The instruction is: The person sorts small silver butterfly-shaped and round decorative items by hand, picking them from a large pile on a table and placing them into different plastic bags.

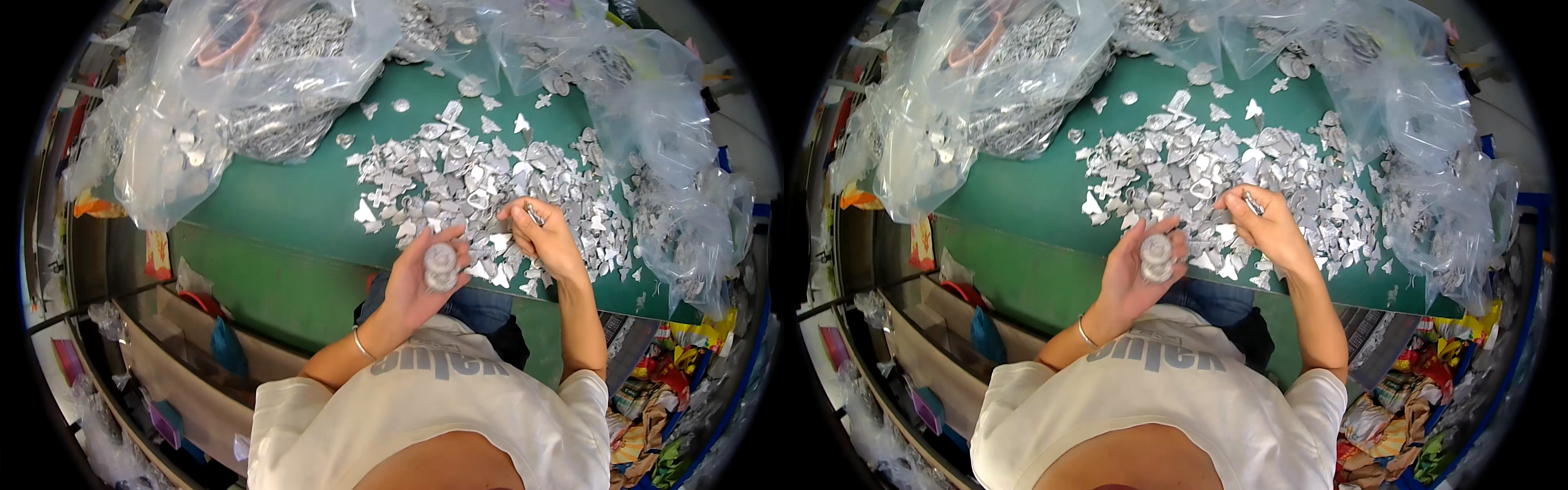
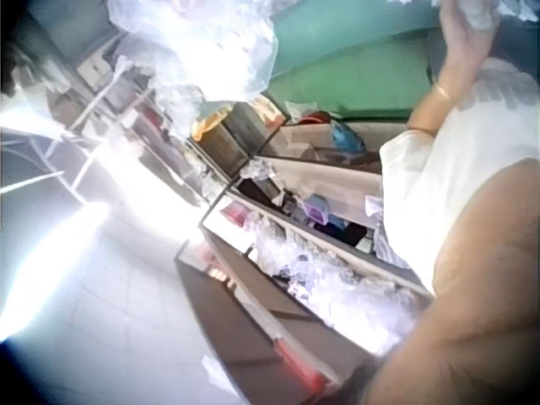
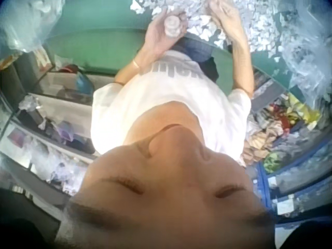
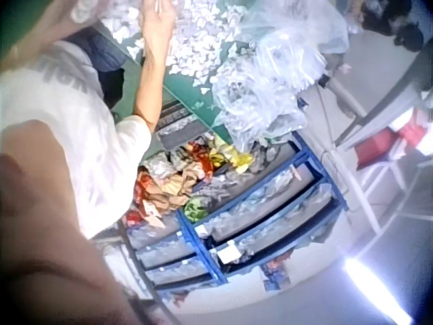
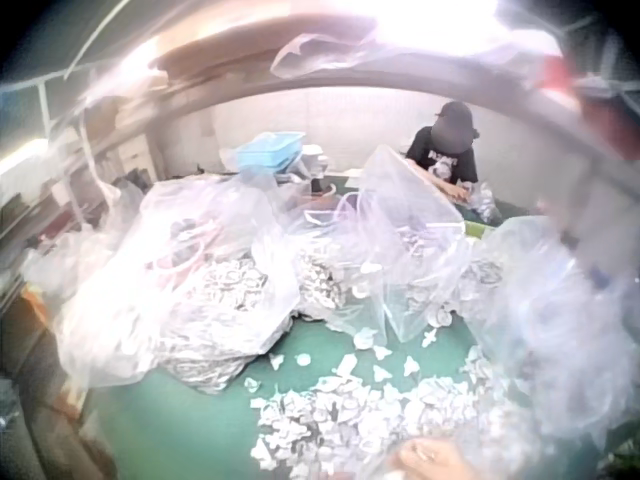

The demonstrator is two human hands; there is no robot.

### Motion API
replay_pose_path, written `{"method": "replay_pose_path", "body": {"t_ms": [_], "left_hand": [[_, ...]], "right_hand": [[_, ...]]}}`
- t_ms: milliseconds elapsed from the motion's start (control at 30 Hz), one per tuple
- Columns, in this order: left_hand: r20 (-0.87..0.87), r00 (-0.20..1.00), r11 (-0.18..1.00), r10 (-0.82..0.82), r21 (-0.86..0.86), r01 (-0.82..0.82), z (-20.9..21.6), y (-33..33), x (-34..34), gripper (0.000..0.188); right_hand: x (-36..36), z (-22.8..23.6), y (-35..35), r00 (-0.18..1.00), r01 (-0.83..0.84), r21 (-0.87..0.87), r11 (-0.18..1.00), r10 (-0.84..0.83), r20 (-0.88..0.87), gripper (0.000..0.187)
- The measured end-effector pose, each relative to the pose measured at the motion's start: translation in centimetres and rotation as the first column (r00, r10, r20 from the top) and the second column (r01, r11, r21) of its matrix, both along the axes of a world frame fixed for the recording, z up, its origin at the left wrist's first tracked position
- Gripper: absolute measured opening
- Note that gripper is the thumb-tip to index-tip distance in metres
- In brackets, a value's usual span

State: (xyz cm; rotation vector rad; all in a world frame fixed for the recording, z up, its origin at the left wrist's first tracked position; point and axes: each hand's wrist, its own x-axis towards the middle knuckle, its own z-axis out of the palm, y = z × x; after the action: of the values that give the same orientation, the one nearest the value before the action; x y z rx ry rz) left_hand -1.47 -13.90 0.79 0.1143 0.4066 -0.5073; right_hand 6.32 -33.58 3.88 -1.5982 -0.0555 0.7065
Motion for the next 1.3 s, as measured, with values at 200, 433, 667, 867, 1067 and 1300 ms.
{"method": "replay_pose_path", "body": {"t_ms": [200, 433, 667, 867, 1067, 1300], "left_hand": [[0.08, 0.994, 0.998, 0.07, -0.009, -0.07, 0.3, 0.1, -0.3, 0.048], [0.131, 0.979, 0.987, 0.159, -0.035, -0.155, -0.2, 0.1, -0.1, 0.057], [0.237, 0.952, 0.959, 0.193, 0.158, -0.234, -0.3, 2.1, 0.4, 0.051], [0.4, 0.662, 0.699, 0.634, 0.071, -0.712, 3.7, 11.5, 2.5, 0.044], [0.498, 0.353, 0.241, 0.792, 0.277, -0.93, 7.3, 29.5, 8.5, 0.048], [0.38, 0.445, 0.06, 0.811, 0.703, -0.709, 7.8, 37.0, 14.3, 0.048]], "right_hand": [[-1.9, -0.6, 1.2, 0.969, 0.131, 0.269, 0.954, -0.066, -0.239, 0.016], [-2.9, 0.1, 1.6, 0.998, 0.006, 0.101, 0.995, -0.011, 0.054, 0.015], [-4.1, -1.3, 1.5, 0.99, 0.135, 0.058, 0.989, -0.136, 0.021, 0.01], [-4.8, -1.8, 1.9, 0.966, 0.215, 0.075, 0.974, -0.223, 0.131, 0.008], [-4.9, -1.9, 2.3, 0.973, 0.178, 0.113, 0.978, -0.192, 0.132, 0.007], [-4.8, -1.6, 2.4, 0.974, 0.189, 0.119, 0.975, -0.201, 0.107, 0.012]]}}
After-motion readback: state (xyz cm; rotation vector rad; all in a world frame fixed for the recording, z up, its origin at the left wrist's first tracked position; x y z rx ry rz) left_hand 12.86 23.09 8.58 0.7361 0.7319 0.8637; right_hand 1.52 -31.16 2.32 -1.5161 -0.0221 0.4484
